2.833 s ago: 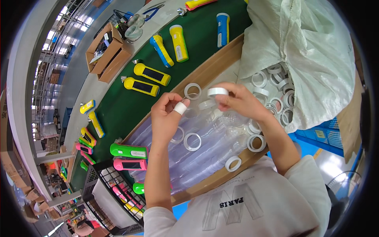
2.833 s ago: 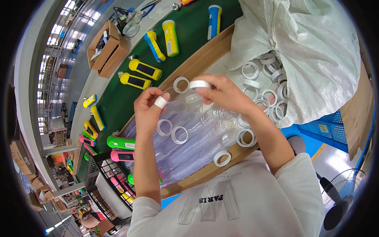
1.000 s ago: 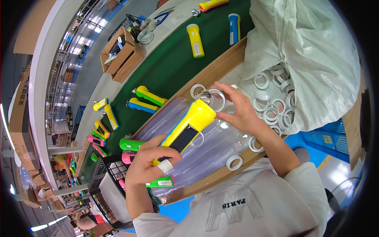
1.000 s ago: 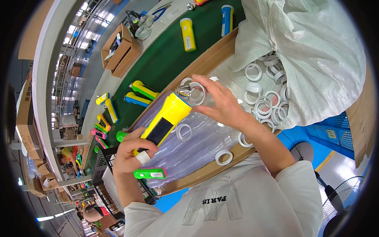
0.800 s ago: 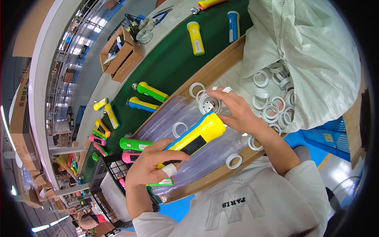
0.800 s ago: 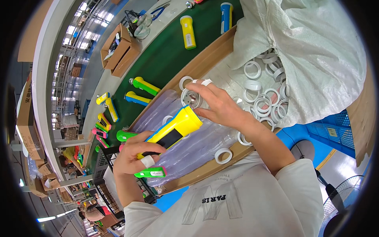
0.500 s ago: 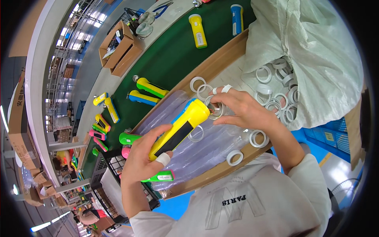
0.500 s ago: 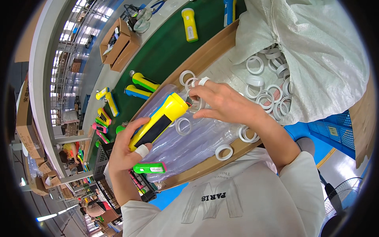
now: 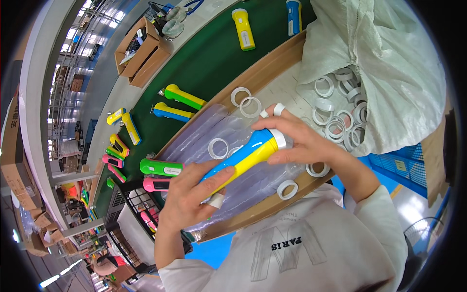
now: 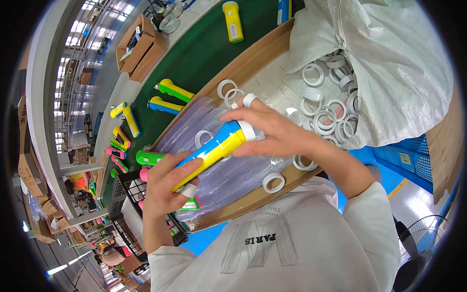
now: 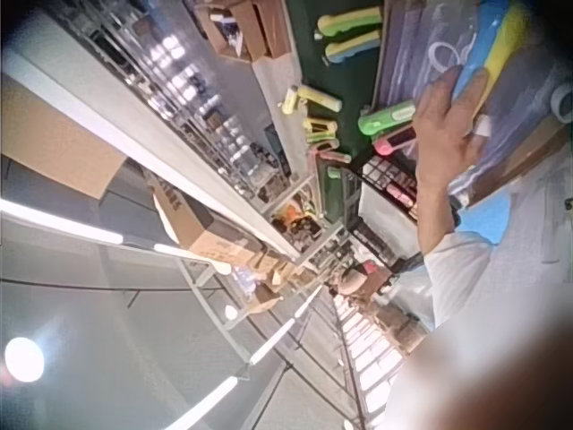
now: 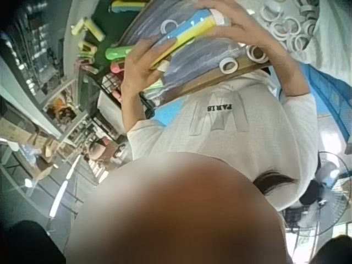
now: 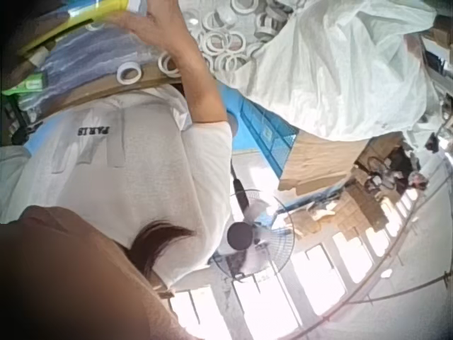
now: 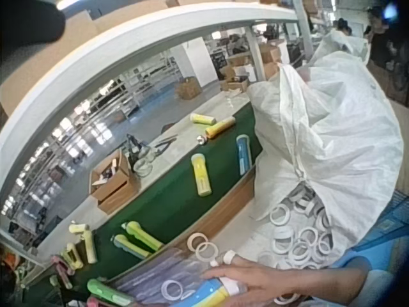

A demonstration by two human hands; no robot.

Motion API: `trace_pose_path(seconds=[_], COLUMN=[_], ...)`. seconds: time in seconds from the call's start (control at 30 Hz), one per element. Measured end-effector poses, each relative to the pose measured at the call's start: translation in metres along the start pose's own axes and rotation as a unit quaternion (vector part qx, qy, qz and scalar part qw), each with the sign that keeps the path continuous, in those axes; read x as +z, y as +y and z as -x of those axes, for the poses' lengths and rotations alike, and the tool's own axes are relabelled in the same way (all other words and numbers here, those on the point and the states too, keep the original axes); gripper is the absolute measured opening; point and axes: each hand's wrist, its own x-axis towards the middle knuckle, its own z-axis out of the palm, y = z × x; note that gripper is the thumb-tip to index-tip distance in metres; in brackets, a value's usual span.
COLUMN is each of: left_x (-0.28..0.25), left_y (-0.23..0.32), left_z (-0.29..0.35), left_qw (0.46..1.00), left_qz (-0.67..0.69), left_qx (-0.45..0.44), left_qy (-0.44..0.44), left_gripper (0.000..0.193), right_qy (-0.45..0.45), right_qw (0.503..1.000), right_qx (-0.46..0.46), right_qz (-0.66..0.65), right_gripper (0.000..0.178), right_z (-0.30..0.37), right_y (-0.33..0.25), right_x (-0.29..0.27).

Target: Assembling the lens caps and rings onto flashlight bodies on a factory assembly line.

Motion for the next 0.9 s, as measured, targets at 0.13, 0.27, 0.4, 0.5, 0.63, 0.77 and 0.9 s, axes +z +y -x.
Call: trace_pose_path(seconds=[0.13,0.27,0.4,0.5,0.63,0.77,0.9], left_x=[0.030,0.020,0.037,0.055,0.046,0.063,0.073], left_y=[-0.003,0.015,0.011,-0.027,-0.004,-0.001,-0.023], left_z=[0.017,0.027,-0.008,0.000,0.024,-0.014,-0.004], left_qw=[0.996,0.944,0.989,0.971,0.938,0.992,0.982], left_qz=[0.087,0.327,-0.142,-0.209,0.276,-0.090,-0.150], left_qx=[-0.004,-0.049,0.012,0.105,-0.201,-0.029,0.046], left_qy=[0.031,0.018,0.030,0.044,0.065,0.081,0.103], left_gripper=[0.050,0.053,0.058,0.062,0.056,0.063,0.064], right_qy=[0.044,0.025,0.132,0.146,0.101,0.178,0.144], right_qw=[0.996,0.953,0.923,0.826,0.993,0.905,0.900], right_qx=[-0.057,-0.297,0.235,0.337,-0.062,0.243,0.260], right_qz=[-0.057,0.046,-0.275,-0.427,0.020,-0.299,-0.318], right_gripper=[0.055,0.049,0.029,0.031,0.048,0.039,0.038], right_z=[0.008,0.005,-0.021,-0.020,-0.014,-0.021,-0.023], right_y=[-0.010,-0.052,-0.009,0.020,-0.016,0.021,0.012], right_x=[0.024,0.024,0.016,0.033,0.017,0.023,0.013])
